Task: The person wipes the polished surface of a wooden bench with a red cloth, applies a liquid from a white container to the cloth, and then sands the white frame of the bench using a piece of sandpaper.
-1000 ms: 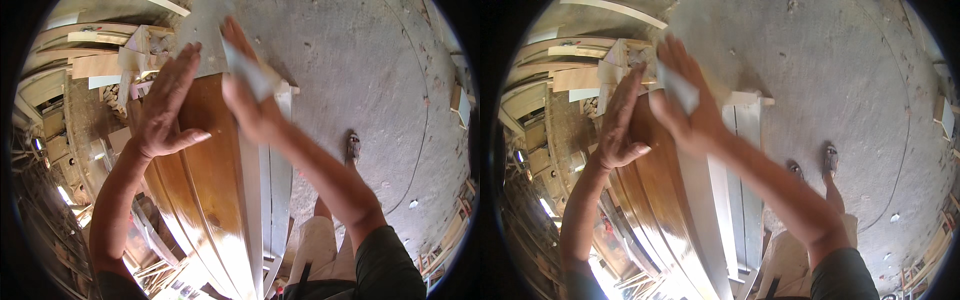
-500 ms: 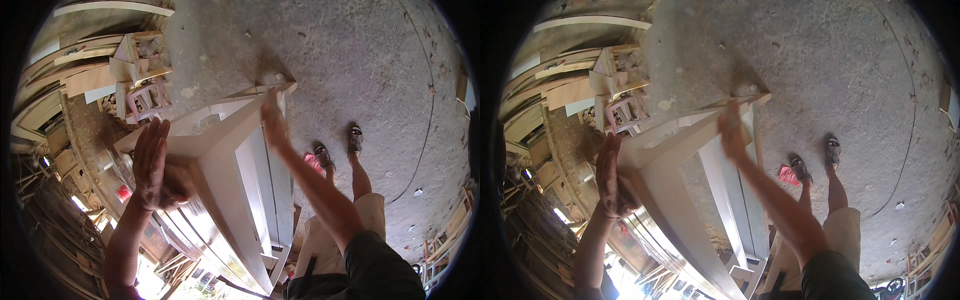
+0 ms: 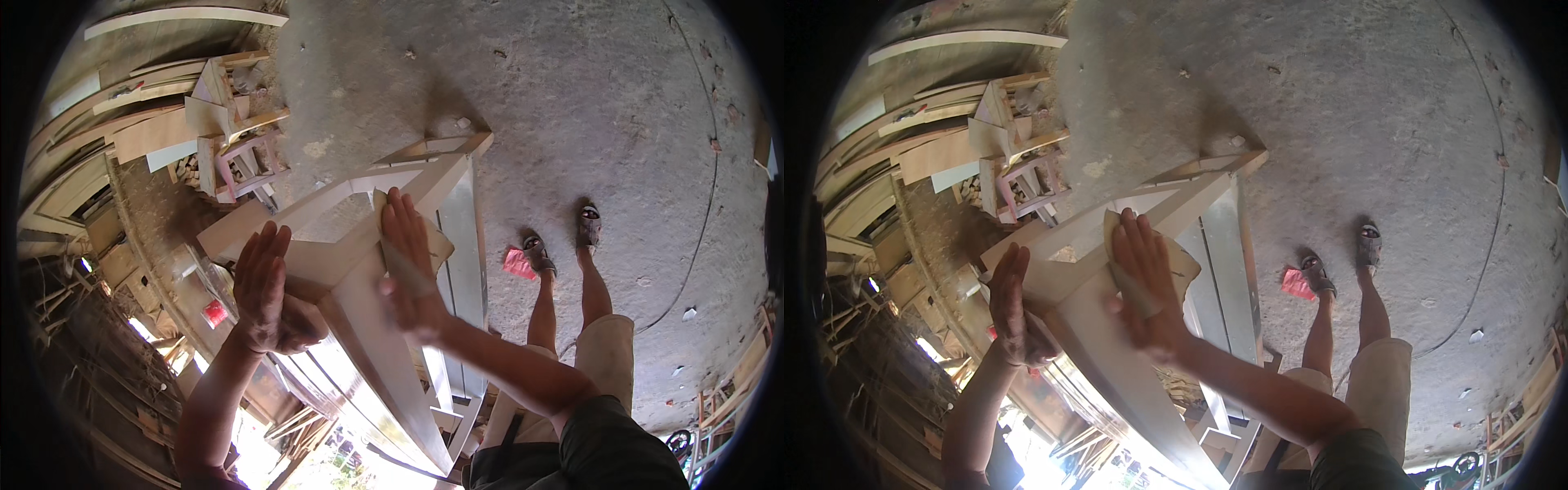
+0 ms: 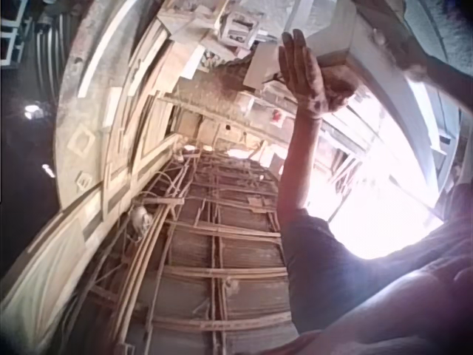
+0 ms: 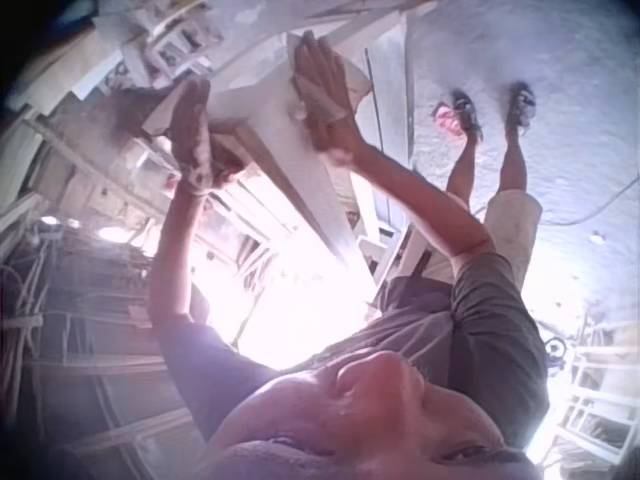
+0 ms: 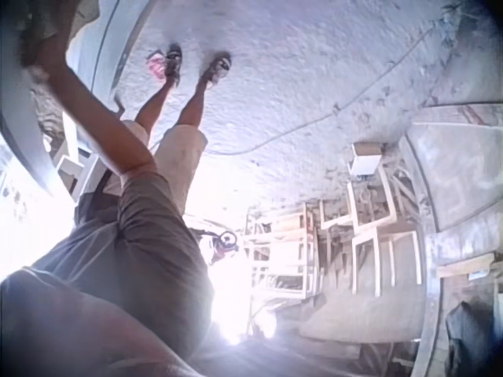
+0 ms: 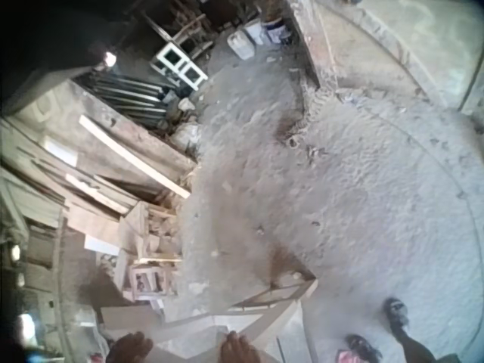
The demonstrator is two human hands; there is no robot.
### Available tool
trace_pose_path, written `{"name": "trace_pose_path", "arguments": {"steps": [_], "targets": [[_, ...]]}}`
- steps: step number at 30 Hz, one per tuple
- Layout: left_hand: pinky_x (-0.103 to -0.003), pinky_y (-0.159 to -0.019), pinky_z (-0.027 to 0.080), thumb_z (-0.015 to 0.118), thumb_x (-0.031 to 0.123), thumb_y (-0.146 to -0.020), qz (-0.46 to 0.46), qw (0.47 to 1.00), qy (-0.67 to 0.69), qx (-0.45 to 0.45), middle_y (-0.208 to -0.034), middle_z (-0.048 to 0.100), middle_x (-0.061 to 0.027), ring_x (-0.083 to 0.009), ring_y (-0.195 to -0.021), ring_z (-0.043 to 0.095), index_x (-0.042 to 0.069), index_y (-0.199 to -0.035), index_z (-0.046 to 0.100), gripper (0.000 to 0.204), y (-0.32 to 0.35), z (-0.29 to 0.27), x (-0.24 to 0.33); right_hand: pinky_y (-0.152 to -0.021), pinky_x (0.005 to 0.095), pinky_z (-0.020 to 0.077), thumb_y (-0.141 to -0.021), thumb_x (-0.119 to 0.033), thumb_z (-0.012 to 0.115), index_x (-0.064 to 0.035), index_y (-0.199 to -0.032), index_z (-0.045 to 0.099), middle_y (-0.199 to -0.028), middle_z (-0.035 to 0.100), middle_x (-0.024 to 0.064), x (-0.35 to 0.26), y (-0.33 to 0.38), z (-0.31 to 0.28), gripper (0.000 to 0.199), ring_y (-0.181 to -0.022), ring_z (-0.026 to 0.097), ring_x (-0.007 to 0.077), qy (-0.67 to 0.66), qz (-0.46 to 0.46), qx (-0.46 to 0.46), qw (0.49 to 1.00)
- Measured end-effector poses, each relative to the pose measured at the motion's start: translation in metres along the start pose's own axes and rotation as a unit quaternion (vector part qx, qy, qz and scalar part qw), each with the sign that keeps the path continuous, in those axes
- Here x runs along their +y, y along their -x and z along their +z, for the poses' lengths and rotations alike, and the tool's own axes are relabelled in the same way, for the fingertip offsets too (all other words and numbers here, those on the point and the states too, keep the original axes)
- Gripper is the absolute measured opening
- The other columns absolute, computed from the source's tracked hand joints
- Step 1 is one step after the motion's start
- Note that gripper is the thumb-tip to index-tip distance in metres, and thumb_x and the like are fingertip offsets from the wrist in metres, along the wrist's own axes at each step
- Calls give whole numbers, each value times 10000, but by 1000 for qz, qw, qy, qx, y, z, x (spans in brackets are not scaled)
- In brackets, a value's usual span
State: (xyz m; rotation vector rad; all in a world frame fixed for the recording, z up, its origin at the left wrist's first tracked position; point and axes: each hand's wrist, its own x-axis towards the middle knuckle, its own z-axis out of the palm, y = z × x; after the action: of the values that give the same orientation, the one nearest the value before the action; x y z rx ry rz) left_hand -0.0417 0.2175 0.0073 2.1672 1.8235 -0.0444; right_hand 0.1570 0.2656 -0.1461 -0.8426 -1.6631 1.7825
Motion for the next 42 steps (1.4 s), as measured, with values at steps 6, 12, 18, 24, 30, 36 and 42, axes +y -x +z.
{"name": "trace_pose_path", "arguments": {"steps": [6, 12, 18, 24, 30, 36, 42], "targets": [[-552, -1151, 321, 325, 745, -956, 33, 999, -6, -6, -1503, 450, -284, -453, -1392, 452, 53, -1583, 231, 939, -24, -3, -1, -1163, 359, 317, -1082, -504, 349, -19, -1600, 187, -1623, 301, 173, 222, -41, -12, 728, -1426, 385, 265, -276, 318, 77, 904], [-546, -1153, 321, 377, 718, -963, 5, 1000, 6, 1, -1489, 469, -283, -449, -1388, 461, 57, -1588, 233, 921, -2, -3, 3, -1266, 419, 37, -1102, -395, 225, -98, -1627, 33, -1702, 16, 121, 12, 9, -3, 633, -1571, 8, 246, -50, 63, 8, 997], [-522, -1161, 320, 394, 728, -956, 34, 999, 2, 9, -1495, 471, -274, -427, -1388, 473, 67, -1590, 248, 928, -27, -9, 2, -1076, 380, 412, -1042, -572, 405, -14, -1482, 443, -1407, 548, 136, 230, -28, -38, 712, -1286, 523, 222, -477, 441, 125, 750], [-495, -1169, 324, 423, 748, -936, 10, 1000, 21, -9, -1512, 470, -237, -391, -1396, 475, 93, -1597, 245, 948, -15, -9, -2, -1030, 376, 454, -1027, -359, 540, -23, -1482, 406, -1365, 539, 146, 144, -9, -91, 581, -1235, 553, 240, -382, 506, 167, 755], [-471, -1115, 397, 487, 753, -909, 8, 998, 55, -20, -1475, 520, -210, -347, -1340, 536, 92, -1553, 322, 937, -9, -10, -3, -928, 415, 534, -972, -304, 607, -42, -1398, 478, -1236, 612, 154, 184, 4, -155, 516, -1090, 632, 271, -248, 462, 185, 831], [-480, -1051, 417, 526, 749, -899, -9, 996, 75, -37, -1361, 614, -148, -308, -1236, 605, 142, -1419, 510, 800, -5, -6, -5, -924, 441, 530, -947, -423, 613, -33, -1329, 567, -1206, 649, 140, 179, -69, -228, 548, -1050, 653, 288, -230, 562, 139, 782], [-587, -1137, 273, 494, 753, -910, -92, 993, 74, -14, -1371, 620, -93, -270, -1304, 565, 198, -1319, 604, 698, -1, -6, -3, -1042, 347, 434, -885, -199, 589, -65, -1495, 433, -1369, 579, 151, 177, -138, -250, 644, -1211, 581, 257, 36, 380, -22, 924]]}}
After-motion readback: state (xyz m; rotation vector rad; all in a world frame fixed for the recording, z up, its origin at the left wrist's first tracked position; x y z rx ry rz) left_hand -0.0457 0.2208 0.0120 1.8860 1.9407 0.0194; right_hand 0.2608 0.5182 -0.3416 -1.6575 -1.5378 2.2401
